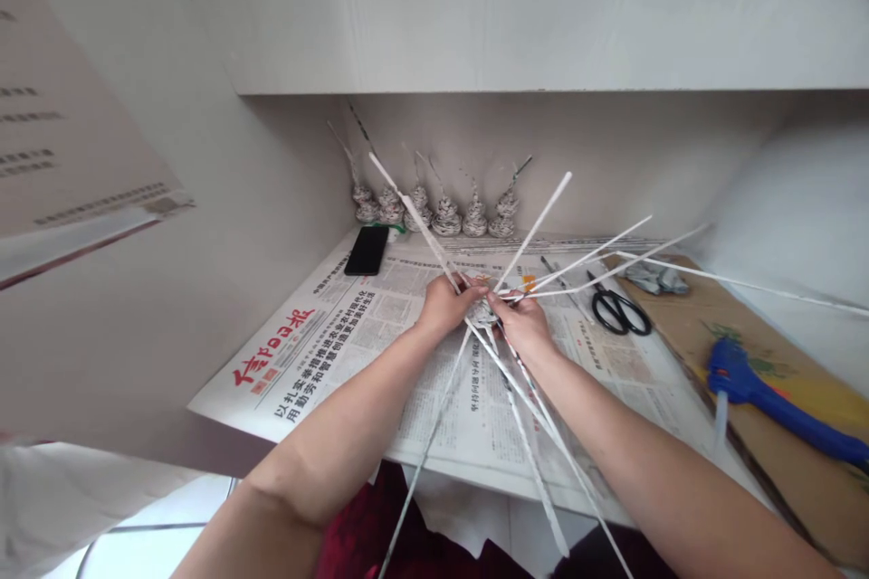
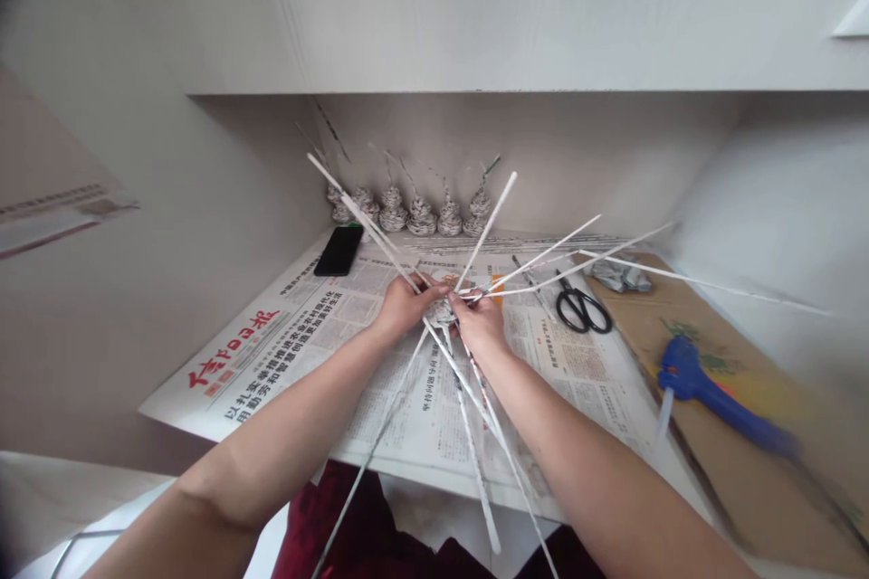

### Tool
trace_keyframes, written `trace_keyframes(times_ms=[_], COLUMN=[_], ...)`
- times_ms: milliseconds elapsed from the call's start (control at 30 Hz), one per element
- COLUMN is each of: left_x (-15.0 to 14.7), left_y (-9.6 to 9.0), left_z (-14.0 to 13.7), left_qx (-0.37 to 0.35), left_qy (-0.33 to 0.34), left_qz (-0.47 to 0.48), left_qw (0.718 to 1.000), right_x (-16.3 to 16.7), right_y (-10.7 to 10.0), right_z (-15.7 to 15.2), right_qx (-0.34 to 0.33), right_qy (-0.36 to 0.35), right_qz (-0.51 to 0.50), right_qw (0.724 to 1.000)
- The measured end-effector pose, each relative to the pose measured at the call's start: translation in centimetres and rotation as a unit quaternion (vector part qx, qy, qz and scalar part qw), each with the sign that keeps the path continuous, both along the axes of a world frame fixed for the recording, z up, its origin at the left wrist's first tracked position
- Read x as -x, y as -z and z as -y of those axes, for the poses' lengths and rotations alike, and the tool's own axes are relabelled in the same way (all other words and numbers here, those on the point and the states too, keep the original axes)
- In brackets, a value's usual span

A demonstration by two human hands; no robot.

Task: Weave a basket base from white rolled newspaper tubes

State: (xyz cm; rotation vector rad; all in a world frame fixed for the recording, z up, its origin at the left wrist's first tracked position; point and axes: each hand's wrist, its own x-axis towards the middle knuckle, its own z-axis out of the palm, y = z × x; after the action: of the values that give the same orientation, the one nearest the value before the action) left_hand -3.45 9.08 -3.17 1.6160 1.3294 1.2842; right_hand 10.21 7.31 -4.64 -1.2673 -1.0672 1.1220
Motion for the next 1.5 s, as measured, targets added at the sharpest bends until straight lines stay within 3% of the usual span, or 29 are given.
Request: trace_keyframes(times_ms=[167,400,467,567,667,967,1500], left_x=[0.2,0.3,0.8,1.9,2.7,2.5,1.7], left_y=[0.0,-0.4,-0.9,-1.6,-1.8,-0.9,-0.1], left_z=[0.0,0.0,0.0,0.0,-0.2,-0.7,-1.1], left_qx=[0.003,0.095,0.136,0.201,0.227,0.25,0.23], left_qy=[0.006,0.017,0.079,0.201,0.229,0.148,0.112], left_qz=[-0.061,-0.002,0.083,0.209,0.252,0.21,0.129], left_qw=[0.998,0.995,0.984,0.936,0.912,0.934,0.958], right_x=[0.3,-0.1,-0.6,-1.7,-2.8,-3.1,-3.1], right_y=[0.0,-0.3,-0.3,-0.4,-0.3,-0.4,0.0], right_z=[0.2,0.3,0.0,-0.9,-1.8,-1.8,-1.7], right_qx=[-0.012,0.001,-0.003,0.005,0.03,-0.001,-0.042], right_qy=[-0.01,-0.006,-0.003,0.014,0.011,-0.069,-0.073], right_qz=[-0.019,0.02,0.014,0.017,0.015,0.02,0.168], right_qw=[1.0,1.0,1.0,1.0,0.999,0.997,0.982])
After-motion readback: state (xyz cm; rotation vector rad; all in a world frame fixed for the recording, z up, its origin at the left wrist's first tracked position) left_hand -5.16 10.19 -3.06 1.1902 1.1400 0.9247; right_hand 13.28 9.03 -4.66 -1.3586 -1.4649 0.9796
